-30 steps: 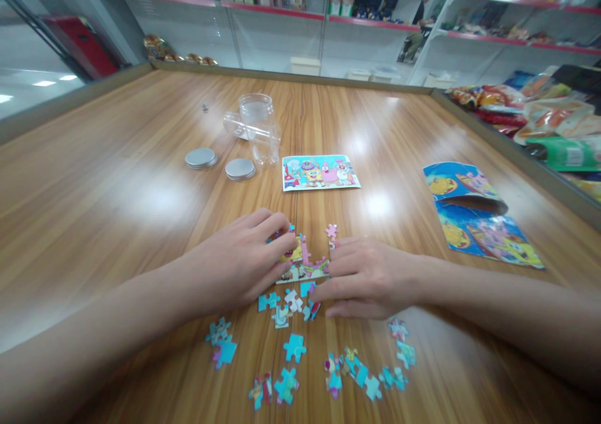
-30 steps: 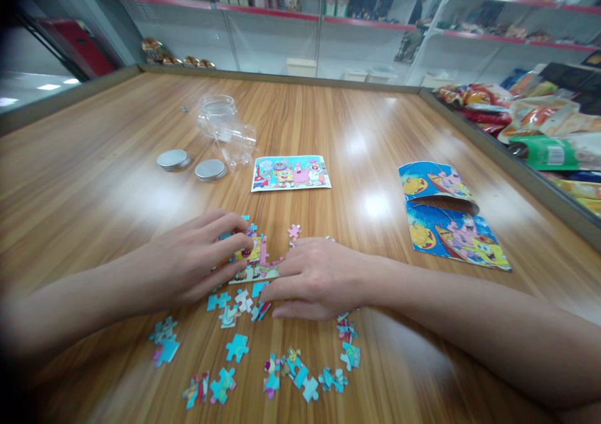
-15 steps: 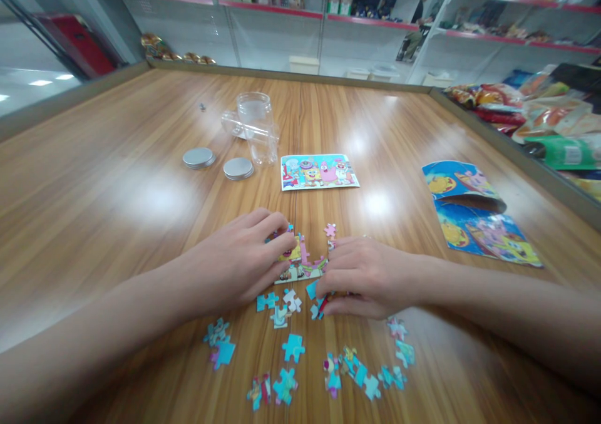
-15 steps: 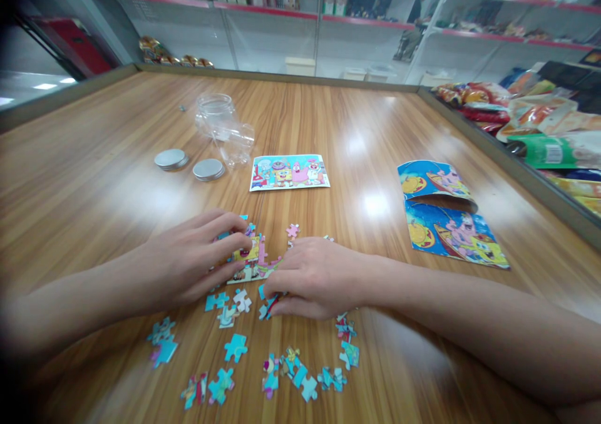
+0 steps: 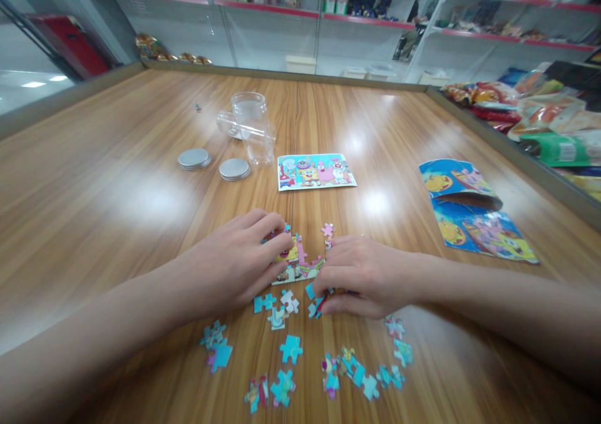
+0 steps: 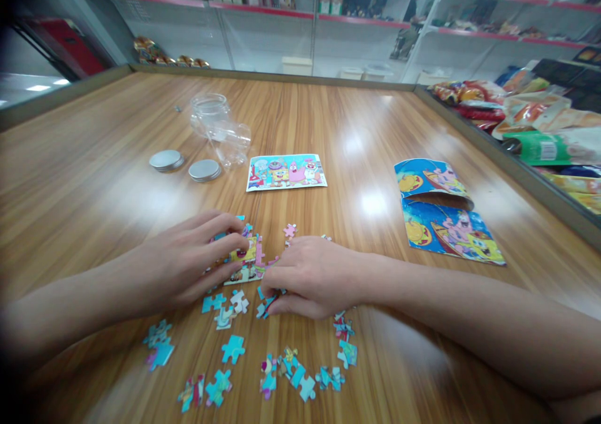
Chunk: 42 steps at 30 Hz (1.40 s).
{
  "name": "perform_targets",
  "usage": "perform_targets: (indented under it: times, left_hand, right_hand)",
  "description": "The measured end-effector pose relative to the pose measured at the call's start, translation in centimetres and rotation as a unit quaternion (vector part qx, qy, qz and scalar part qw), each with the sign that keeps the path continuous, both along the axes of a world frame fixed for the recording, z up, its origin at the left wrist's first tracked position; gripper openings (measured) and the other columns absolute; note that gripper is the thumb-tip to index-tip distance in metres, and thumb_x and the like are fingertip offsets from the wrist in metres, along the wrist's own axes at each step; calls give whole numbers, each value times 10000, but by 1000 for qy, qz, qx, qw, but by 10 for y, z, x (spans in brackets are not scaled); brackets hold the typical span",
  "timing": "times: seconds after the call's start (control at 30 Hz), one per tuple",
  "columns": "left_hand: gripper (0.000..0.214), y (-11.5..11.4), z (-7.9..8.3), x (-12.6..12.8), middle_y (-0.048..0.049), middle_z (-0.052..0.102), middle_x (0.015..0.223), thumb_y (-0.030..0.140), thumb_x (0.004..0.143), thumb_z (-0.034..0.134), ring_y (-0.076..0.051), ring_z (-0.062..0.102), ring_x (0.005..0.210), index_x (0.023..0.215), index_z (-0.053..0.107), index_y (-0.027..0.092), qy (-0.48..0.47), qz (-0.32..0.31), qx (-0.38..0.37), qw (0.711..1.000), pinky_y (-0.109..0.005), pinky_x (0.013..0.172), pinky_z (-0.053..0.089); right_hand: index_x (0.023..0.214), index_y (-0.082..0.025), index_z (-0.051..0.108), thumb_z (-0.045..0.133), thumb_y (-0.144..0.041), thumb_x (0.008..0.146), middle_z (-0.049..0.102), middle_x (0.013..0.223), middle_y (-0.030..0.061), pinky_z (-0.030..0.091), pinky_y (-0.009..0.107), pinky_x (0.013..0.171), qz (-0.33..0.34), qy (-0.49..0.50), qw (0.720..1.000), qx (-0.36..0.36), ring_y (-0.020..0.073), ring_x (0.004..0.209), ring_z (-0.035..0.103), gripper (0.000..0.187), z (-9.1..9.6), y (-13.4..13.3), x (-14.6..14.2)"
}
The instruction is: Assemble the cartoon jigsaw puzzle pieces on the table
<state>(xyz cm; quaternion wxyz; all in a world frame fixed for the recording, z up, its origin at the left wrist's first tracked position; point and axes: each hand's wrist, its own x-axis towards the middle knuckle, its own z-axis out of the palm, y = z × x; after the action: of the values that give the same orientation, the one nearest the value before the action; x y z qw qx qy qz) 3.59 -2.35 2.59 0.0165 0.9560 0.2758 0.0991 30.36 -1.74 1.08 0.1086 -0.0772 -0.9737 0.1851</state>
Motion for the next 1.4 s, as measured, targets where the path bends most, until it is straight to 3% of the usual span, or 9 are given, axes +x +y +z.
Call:
perform_targets:
  times: [1.4]
  left_hand:
    - [215,0,0,0,-113,580,1082,268,1050,427,-262,566,987,1057,611,157,7,7,-9,1000,-446,857,506]
  right_hand:
    - [1015,-167,634,505,-382,1065,699,826,36,414,294,699,-7,-5,1000,-21,153,760,613,256,1,0,0]
